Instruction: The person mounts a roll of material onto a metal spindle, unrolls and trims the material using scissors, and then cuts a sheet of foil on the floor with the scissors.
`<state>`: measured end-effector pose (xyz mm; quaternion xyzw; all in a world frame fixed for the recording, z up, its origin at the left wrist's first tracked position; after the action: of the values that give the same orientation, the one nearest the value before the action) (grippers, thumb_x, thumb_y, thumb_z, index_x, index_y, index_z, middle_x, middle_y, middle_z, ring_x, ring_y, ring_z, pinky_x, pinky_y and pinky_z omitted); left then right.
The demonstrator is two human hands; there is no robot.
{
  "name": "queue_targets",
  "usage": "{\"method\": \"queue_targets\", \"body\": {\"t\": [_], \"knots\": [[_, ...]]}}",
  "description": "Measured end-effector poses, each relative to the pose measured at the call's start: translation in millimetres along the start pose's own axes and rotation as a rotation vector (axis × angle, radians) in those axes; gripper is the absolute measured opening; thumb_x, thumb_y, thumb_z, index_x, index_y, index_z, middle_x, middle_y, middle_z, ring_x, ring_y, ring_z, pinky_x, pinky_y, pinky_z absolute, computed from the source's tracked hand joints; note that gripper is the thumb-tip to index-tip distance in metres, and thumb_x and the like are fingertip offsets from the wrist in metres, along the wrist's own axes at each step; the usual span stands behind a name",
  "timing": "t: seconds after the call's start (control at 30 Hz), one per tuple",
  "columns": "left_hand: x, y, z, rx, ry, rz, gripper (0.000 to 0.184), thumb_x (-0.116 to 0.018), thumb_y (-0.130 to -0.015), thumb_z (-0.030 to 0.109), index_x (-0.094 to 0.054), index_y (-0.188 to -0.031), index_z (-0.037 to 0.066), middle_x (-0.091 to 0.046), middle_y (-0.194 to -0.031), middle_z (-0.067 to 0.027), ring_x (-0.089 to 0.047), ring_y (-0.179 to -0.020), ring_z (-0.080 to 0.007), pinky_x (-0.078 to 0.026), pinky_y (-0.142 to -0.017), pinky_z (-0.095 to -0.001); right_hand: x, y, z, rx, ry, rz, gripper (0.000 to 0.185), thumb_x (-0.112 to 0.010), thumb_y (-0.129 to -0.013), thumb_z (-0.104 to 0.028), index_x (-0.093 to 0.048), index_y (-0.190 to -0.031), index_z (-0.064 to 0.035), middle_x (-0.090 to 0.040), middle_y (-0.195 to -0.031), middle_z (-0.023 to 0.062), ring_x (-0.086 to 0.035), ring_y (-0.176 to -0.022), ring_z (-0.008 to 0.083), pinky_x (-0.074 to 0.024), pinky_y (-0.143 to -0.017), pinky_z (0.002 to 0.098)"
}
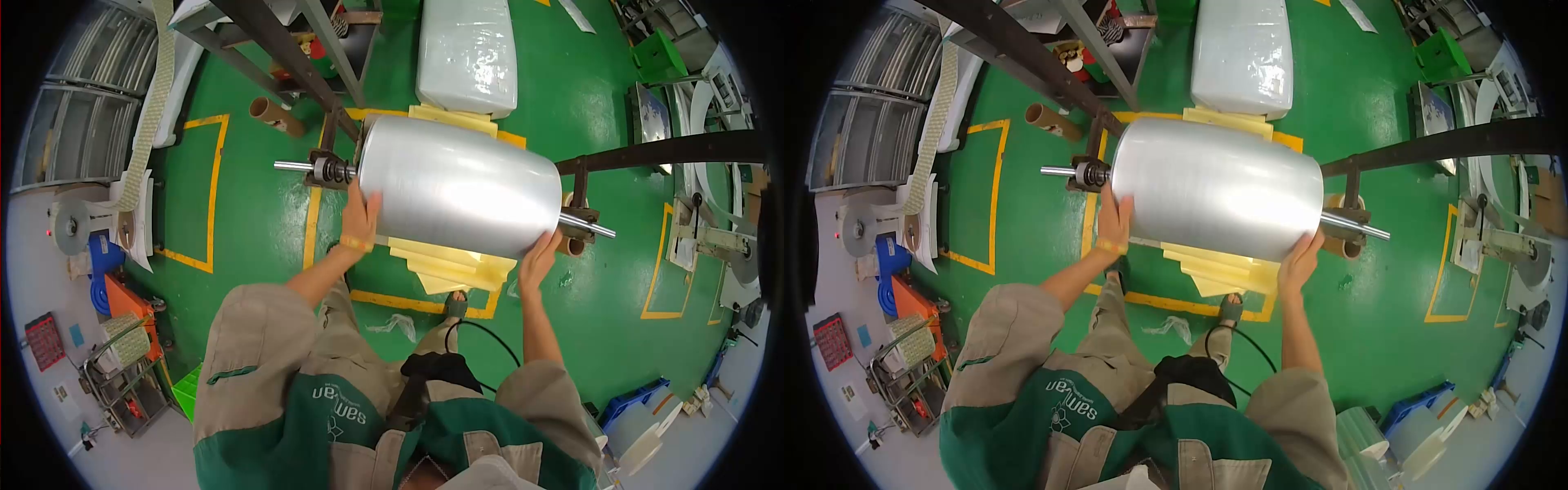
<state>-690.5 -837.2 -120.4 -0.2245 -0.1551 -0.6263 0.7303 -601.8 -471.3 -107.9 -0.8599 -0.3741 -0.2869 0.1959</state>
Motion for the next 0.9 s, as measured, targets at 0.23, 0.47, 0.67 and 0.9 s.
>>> {"method": "queue_targets", "body": {"t": [0.23, 0.47, 0.67, 0.9], "knots": [[-16.0, -76.7, 9.8, 0.277, -0.210, -0.206, 0.069, -0.057, -0.077, 0.054, -0.041, -0.112, -0.004, -0.058, -0.083, -0.0254, -0.056, -0.080, -0.0417, -0.043, -0.072, -0.0454, -21.1, -77.8, -33.1, -0.043, 0.101, -0.197, 0.046, -0.029, -0.095, -0.038, -0.049, -0.116, -0.0026, -0.058, -0.099, 0.0259, -0.053, -0.092, 0.0457, -0.0416, -0.080, 0.0434], [-4.7, -25.1, 15.7, 0.040, 0.026, 0.097, 0.056, -0.058, -0.083, 0.041, -0.042, -0.118, -0.001, -0.061, -0.088, -0.0189, -0.059, -0.083, -0.0295, -0.044, -0.074, -0.0364, -3.4, -17.9, -4.4, -0.092, -0.163, -0.045, 0.038, -0.034, -0.095, -0.026, -0.045, -0.125, -0.0062, -0.058, -0.106, 0.0219, -0.057, -0.096, 0.0358, -0.0429, -0.083, 0.0386], [-2.8, -43.7, 12.1, 0.175, -0.270, 0.064, 0.062, -0.064, -0.076, 0.047, -0.049, -0.111, -0.002, -0.059, -0.094, -0.0165, -0.056, -0.081, -0.0231, -0.044, -0.073, -0.0343, -4.1, 11.4, 32.8, 0.104, -0.425, -0.102, 0.044, -0.039, -0.092, -0.021, -0.035, -0.130, 0.0008, -0.047, -0.124, 0.0218, -0.047, -0.113, 0.0355, -0.0369, -0.093, 0.0357], [-28.4, -97.1, 7.1, 0.525, -0.380, -0.009, 0.080, -0.068, -0.066, 0.055, -0.051, -0.117, -0.005, -0.054, -0.112, -0.0245, -0.055, -0.101, -0.0287, -0.043, -0.085, -0.0344, 3.1, -50.9, 3.2, 0.145, -0.413, -0.048, 0.044, -0.051, -0.087, -0.019, -0.041, -0.122, 0.0059, -0.048, -0.118, 0.0271, -0.049, -0.106, 0.0419, -0.0411, -0.089, 0.0423]]}}
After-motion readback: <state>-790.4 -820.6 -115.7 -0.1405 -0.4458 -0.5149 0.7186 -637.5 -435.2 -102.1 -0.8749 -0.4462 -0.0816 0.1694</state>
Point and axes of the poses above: each hand's wrist, its own y-axis away from the middle knuckle, its own x-axis out of the back of the hand, z = x × y, the point moved 7 cm from there along -y, towards the middle knuckle
